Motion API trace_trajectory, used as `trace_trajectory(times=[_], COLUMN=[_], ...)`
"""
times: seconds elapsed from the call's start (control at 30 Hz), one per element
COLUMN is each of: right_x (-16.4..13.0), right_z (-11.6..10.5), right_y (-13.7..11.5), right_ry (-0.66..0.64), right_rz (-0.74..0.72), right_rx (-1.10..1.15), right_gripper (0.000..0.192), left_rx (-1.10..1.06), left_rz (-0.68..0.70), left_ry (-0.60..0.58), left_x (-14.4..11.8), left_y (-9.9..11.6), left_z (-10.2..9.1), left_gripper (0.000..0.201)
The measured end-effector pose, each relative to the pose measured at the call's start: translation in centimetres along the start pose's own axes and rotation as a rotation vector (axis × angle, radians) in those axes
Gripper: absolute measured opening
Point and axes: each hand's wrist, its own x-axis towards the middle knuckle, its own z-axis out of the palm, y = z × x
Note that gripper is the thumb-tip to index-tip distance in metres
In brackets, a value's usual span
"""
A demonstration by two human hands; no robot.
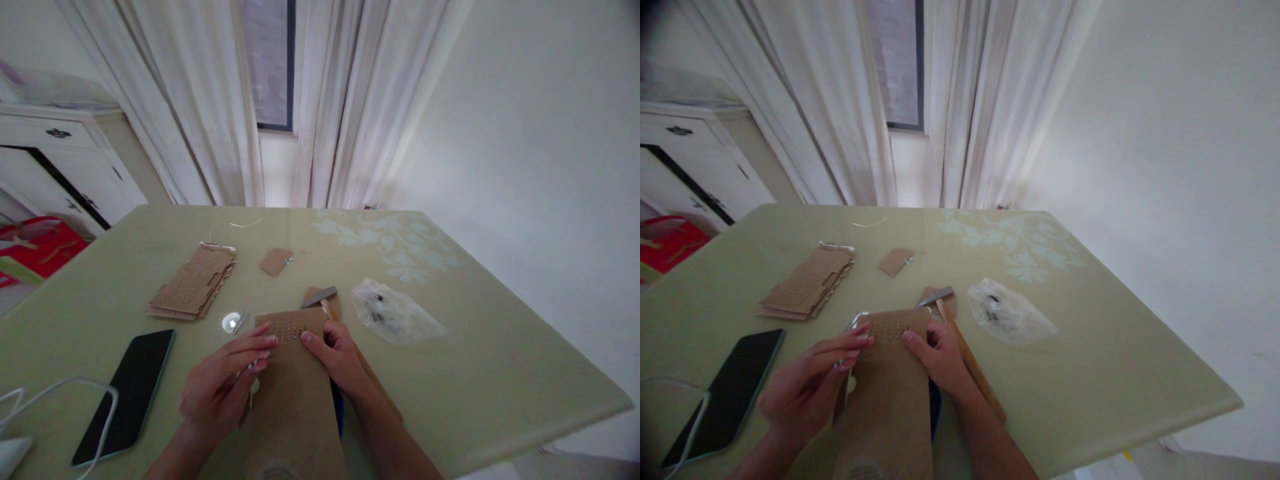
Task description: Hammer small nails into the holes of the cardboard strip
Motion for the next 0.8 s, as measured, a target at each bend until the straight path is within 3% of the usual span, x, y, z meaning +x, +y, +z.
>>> trace_trajectory(times=[0.1, 0.17, 0.2, 0.3, 0.4, 0.5, 0.8], right_x=[0.3, 0.6, 0.8, 1.2, 1.2, 1.1, 1.3], right_z=[0.0, -0.1, -0.3, -0.7, -0.8, -0.7, -0.5], right_y=[0.3, 0.2, 0.1, -0.4, -0.5, -0.3, -0.5], right_ry=[0.083, 0.150, 0.172, 0.191, 0.179, 0.172, 0.174], right_rz=[0.121, 0.160, 0.166, 0.165, 0.156, 0.157, 0.165], right_rx=[0.223, 0.346, 0.389, 0.443, 0.459, 0.470, 0.473], right_gripper=[0.051, 0.053, 0.053, 0.051, 0.047, 0.047, 0.052], left_rx=[0.142, 0.222, 0.253, 0.457, 0.676, 0.715, 0.694], left_rz=[-0.203, -0.444, -0.551, -0.738, -0.753, -0.723, -0.657], left_ry=[0.119, 0.176, 0.156, -0.094, -0.243, -0.306, -0.294], left_x=[0.7, 1.5, 1.9, 2.3, 1.9, 1.3, 1.1], left_y=[-1.7, -3.6, -4.6, -7.0, -8.0, -8.1, -8.4], left_z=[-0.7, -1.4, -1.8, -2.7, -2.7, -2.1, -1.8], left_gripper=[0.009, 0.019, 0.027, 0.032, 0.031, 0.031, 0.032])
